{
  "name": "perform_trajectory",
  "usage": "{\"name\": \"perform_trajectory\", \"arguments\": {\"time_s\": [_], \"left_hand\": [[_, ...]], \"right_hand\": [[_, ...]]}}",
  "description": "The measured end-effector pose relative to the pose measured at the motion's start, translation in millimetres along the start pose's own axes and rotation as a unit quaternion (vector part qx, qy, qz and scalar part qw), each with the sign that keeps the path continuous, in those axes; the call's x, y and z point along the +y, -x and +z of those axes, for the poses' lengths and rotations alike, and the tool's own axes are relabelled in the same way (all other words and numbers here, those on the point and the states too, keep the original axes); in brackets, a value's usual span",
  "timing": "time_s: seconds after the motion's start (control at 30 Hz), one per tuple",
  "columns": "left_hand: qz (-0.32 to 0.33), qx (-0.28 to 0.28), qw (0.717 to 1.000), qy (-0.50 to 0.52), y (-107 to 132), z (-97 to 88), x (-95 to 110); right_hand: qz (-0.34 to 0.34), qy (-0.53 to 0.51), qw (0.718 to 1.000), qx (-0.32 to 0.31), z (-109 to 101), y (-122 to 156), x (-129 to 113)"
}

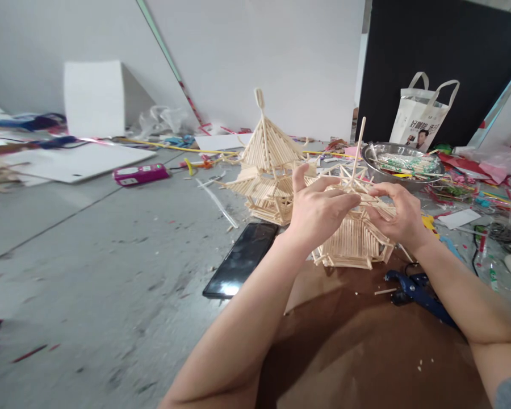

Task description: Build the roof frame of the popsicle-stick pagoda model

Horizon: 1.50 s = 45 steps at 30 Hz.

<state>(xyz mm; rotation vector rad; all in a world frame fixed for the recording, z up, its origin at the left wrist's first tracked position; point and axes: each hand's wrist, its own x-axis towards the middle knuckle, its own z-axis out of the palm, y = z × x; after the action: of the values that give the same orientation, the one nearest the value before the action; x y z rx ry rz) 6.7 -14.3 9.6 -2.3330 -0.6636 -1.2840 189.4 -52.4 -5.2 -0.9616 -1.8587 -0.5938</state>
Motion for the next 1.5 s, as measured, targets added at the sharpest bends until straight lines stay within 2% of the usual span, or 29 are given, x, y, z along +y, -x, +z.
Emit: {"name": "perform_trajectory", "arguments": {"time_s": [0.33,0.53,1.03,1.33,1.5], "left_hand": [[-0.008,-0.003,1.0,0.017,-1.0,1.5,-0.4],[-0.01,0.022,1.0,0.007,-0.8,2.4,-0.2],[-0.038,0.018,0.999,0.024,0.3,3.5,-1.8],[-0.039,0.026,0.999,0.006,2.0,5.2,0.0],[-0.048,0.023,0.998,0.027,2.8,5.6,0.1]], "right_hand": [[-0.009,-0.013,1.0,0.001,1.5,-3.8,-4.2],[-0.02,-0.026,0.999,0.011,3.1,-2.2,-1.1],[-0.022,0.006,1.0,-0.001,2.1,-4.7,-2.2],[-0.028,-0.01,1.0,-0.003,2.7,-2.8,0.6],[-0.032,-0.007,0.999,-0.004,1.5,-4.3,0.2]]}}
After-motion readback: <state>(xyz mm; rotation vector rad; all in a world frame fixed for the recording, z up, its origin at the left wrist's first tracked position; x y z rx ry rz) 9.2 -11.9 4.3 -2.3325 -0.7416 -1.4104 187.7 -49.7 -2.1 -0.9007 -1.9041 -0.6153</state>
